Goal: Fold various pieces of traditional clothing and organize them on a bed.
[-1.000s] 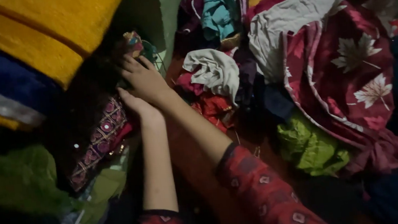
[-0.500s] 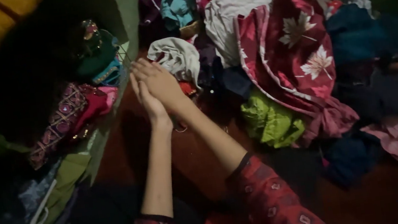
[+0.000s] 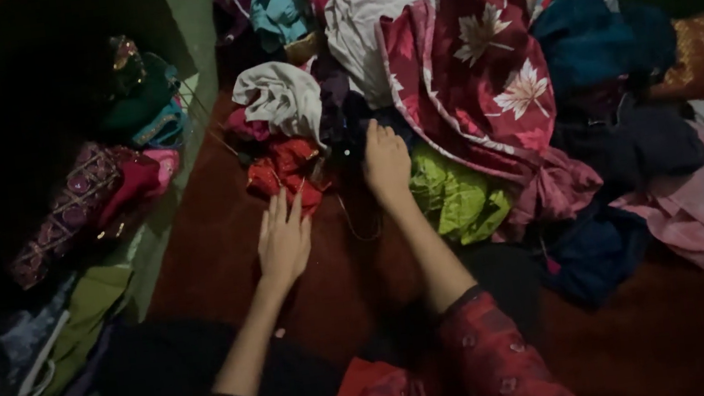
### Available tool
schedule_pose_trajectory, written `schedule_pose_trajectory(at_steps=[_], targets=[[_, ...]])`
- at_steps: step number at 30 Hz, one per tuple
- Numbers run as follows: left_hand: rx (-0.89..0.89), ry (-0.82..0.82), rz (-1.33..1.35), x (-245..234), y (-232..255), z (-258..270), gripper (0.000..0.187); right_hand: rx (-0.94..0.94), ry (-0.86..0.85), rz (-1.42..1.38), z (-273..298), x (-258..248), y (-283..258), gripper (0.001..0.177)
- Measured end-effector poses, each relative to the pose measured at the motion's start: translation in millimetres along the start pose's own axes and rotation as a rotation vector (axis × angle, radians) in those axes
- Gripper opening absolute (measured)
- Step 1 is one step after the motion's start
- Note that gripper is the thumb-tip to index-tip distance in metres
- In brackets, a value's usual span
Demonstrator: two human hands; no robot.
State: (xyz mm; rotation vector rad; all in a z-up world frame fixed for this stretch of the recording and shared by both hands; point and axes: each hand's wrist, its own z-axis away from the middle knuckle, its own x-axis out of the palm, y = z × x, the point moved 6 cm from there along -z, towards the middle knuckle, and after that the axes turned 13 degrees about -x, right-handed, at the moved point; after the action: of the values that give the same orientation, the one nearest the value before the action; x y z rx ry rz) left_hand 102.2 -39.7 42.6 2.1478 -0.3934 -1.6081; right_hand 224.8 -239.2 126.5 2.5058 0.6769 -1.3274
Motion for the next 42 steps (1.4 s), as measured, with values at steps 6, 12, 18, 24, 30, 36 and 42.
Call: schedule_pose_trajectory(at_steps=[6,12,18,24,30,36,42], targets=[[-0.188,-0.176,0.264,20,-10,20,0.053,0.033,0.179,-0.115,50,5,-41,0.012],[-0.631,-0.247,0.709,95,-83,5,0.058,-0.194,-0.182,-0.307,157,43,-157,0.001],[-0.752,-0.214,0.817,99,-134,10,0.06,-0.369,-0.233,-0.339,165,34,-173,0.032],[-0.779,-0.373,0.91,76,-102,8,0.048,-0.387,-0.274,-0.639,159,10,-159,0.023],[-0.732,-0.444,0.844,57,-87,9,0.06,0.054,0.087,-0.332,120,-19,-96,0.049],[-0.324,-0.189,0.792,65,-89,-1,0.053,0.605,-0.29,-1.047,174,91,-42,0.051],[-0.06,0.241,0.659,-35,-31,0,0.026,0.053,0.216,-0.424,106,-83,-87,0.049]])
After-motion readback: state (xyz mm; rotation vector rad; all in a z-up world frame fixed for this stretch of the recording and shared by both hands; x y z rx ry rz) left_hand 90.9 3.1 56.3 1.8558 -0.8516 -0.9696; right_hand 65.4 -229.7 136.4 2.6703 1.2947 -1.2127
